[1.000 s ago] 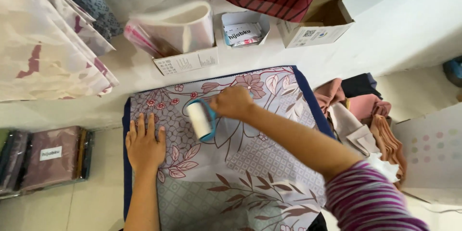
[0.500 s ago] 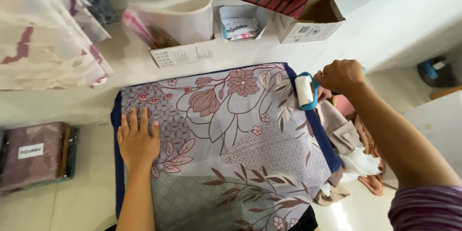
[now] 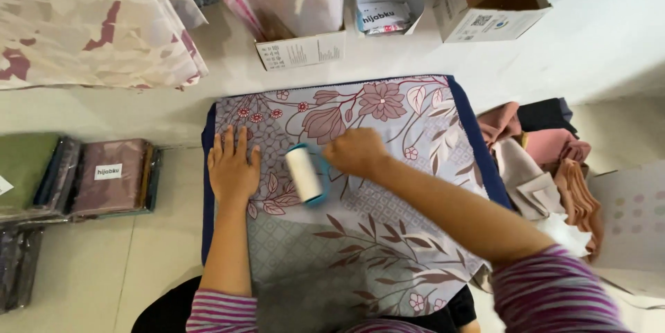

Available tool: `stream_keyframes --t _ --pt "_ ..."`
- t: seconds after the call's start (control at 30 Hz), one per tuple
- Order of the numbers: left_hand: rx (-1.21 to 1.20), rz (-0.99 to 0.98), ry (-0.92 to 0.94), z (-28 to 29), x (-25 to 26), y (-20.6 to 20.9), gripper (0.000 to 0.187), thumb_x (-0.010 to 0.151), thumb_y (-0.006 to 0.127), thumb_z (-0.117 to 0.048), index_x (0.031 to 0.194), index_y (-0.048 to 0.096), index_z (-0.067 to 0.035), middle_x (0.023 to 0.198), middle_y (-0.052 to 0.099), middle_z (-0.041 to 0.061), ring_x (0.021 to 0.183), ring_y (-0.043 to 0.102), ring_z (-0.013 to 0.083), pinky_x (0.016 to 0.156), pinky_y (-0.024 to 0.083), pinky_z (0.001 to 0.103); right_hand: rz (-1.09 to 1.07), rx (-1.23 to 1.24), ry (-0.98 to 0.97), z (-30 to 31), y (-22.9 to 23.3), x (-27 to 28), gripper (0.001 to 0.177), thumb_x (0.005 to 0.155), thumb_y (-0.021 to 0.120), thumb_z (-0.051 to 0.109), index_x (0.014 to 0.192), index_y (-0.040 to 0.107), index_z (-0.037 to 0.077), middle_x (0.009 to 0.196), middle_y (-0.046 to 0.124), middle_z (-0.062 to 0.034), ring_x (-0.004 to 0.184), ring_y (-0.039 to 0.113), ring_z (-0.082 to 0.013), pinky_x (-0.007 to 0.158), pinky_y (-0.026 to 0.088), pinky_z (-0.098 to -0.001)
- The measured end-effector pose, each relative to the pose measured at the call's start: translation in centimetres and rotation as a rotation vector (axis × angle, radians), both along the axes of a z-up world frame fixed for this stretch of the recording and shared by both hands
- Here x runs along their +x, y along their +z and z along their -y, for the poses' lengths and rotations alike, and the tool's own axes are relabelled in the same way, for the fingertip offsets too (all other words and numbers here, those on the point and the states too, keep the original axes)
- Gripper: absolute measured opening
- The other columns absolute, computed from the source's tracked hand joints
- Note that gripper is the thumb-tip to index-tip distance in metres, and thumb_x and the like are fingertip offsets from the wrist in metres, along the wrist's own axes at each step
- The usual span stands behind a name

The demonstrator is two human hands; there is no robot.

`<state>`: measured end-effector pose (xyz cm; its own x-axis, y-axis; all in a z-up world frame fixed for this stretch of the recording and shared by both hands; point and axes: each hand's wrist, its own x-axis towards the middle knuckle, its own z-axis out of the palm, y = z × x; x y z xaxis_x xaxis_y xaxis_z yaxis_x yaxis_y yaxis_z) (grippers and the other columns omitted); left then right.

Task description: The person is unfolding a hijab, cleaning it with a lint roller, and then folding it neatly.

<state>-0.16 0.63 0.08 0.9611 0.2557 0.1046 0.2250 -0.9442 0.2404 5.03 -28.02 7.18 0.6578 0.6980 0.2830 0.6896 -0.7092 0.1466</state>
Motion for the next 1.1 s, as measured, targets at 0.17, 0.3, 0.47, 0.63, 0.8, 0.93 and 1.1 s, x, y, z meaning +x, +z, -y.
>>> stream_keyframes --t 0.17,0.3,0.47,0.63,0.8,0.93,1.1 --pt "-0.016 -0.008 0.028 0.1 0.4 -0.3 0.065 0.106 0.025 -0.059 0.163 0.031 -0.028 0.172 0.020 0.003 0.158 0.013 0.0308 0.126 0.009 0.048 -0.386 -0.283 -0.548 12.5 3.5 1.6 0.054 0.095 0.037 0.046 0.083 0.079 0.013 0.085 0.079 -0.0099 0.090 0.077 -0.0342 0.074 0.060 -0.0484" --pt "-0.045 0.008 0.002 -0.1 0.4 -0.5 0.066 0.106 0.025 -0.059 0.163 0.031 -0.028 0.172 0.020 0.004 0.158 0.014 0.0325 0.125 0.009 0.049 -0.167 -0.628 -0.567 23.9 5.0 0.6 0.040 0.096 0.038 0.030 0.095 0.078 0.027 0.089 0.082 -0.0018 0.084 0.079 -0.0262 0.072 0.059 -0.0464" --pt "0.077 0.168 -0.006 -0.1 0.5 -1.3 0.064 0.103 0.035 -0.053 0.159 0.040 -0.022 0.167 0.032 0.004 0.153 0.026 0.0311 0.120 0.022 0.047 -0.260 -0.816 -0.810 25.6 8.1 0.1 0.054 0.111 0.022 0.056 0.120 0.059 0.018 0.050 0.058 0.0104 0.034 0.035 -0.0031 0.035 0.025 -0.0176" --pt "-0.024 0.205 -0.006 -1.0 0.6 -2.4 0.065 0.103 0.041 -0.051 0.158 0.043 -0.016 0.165 0.035 0.012 0.152 0.029 0.0352 0.123 0.021 0.050 -0.356 -0.236 -0.610 9.5 6.4 -2.1 0.060 0.096 0.038 0.056 0.091 0.081 0.015 0.083 0.079 -0.0116 0.089 0.077 -0.0355 0.080 0.050 -0.0476" --pt "0.012 0.439 -0.050 -2.1 0.9 -3.9 0.057 0.100 0.058 -0.037 0.147 0.058 -0.006 0.152 0.054 0.019 0.142 0.047 0.0390 0.116 0.037 0.053 0.358 0.188 0.137 -3.9 -1.2 -4.0 0.026 0.072 0.062 0.019 0.054 0.044 0.023 0.043 0.045 -0.0055 0.036 0.054 -0.0330 0.034 0.038 -0.0447" --pt "0.027 0.419 -0.042 -2.5 1.0 -3.9 0.057 0.096 0.060 -0.038 0.146 0.059 -0.009 0.153 0.054 0.014 0.144 0.046 0.0350 0.118 0.035 0.053 0.201 0.136 0.150 -1.0 -1.5 -3.1 0.028 0.072 0.061 0.022 0.050 0.044 0.020 0.043 0.052 -0.0051 0.038 0.056 -0.0307 0.034 0.042 -0.0446" --pt "0.085 0.499 -0.060 -1.9 1.3 -4.5 0.056 0.094 0.064 -0.035 0.143 0.063 -0.007 0.150 0.057 0.017 0.139 0.050 0.0396 0.114 0.039 0.056 -0.206 0.007 -0.279 14.7 -2.5 -0.6 0.045 0.087 0.053 0.049 0.067 0.067 0.011 0.060 0.067 -0.0160 0.062 0.072 -0.0402 0.052 0.055 -0.0514"
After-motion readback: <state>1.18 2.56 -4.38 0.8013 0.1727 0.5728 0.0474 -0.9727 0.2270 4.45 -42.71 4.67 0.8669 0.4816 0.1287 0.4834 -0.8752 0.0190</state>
